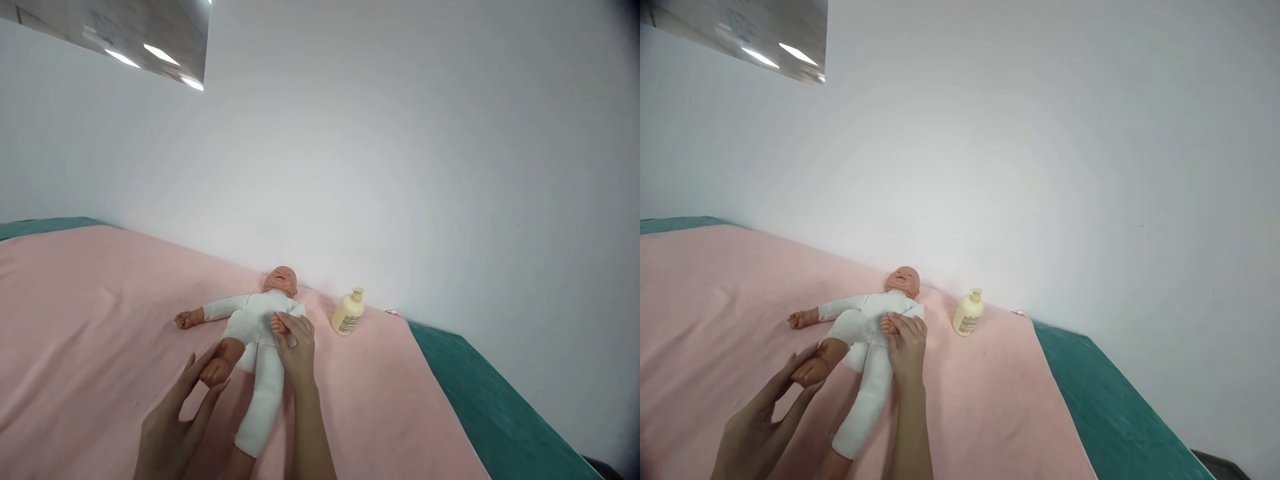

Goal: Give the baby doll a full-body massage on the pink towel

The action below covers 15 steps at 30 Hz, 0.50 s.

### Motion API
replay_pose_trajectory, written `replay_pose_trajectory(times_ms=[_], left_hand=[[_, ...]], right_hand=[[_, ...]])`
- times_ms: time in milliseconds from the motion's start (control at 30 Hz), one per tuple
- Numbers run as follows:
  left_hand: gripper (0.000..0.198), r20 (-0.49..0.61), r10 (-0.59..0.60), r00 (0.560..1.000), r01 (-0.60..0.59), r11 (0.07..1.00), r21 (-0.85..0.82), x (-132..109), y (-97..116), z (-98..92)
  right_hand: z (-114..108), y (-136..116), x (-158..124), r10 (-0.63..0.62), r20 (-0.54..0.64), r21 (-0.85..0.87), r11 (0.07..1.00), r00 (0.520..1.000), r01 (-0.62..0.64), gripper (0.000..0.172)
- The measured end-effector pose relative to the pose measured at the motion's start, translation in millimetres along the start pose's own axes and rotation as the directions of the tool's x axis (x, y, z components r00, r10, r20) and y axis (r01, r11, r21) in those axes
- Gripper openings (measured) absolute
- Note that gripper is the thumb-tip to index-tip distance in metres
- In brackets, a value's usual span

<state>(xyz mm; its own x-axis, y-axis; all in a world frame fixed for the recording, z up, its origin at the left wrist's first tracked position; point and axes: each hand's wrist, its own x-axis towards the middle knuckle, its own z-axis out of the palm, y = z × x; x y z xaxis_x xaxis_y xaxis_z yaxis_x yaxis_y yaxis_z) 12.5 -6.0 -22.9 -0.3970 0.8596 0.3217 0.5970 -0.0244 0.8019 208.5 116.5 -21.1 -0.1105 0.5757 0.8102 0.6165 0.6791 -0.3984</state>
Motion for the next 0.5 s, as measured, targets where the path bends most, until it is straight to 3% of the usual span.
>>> replay_pose_trajectory(times_ms=[100, 267, 500], left_hand=[[0.046, 0.007, -0.004, 1.000, 0.005, 1.000, -0.030, 20.5, 13.8, 6.3], [0.045, 0.043, 0.140, 0.989, -0.137, 0.989, -0.062, 43.6, 21.7, 14.6], [0.047, 0.049, 0.130, 0.990, -0.125, 0.988, -0.090, 45.1, 21.0, 8.9]], right_hand=[[-1.3, -4.4, 1.9, -0.008, 0.078, -0.016, 1.000, 0.997, 0.009, 0.032], [-2.0, -13.1, 4.0, 0.004, 0.177, -0.031, 1.000, 0.984, 0.002, 0.034], [-5.4, -6.5, 4.1, 0.051, 0.147, 0.013, 0.998, 0.988, -0.054, 0.030]])
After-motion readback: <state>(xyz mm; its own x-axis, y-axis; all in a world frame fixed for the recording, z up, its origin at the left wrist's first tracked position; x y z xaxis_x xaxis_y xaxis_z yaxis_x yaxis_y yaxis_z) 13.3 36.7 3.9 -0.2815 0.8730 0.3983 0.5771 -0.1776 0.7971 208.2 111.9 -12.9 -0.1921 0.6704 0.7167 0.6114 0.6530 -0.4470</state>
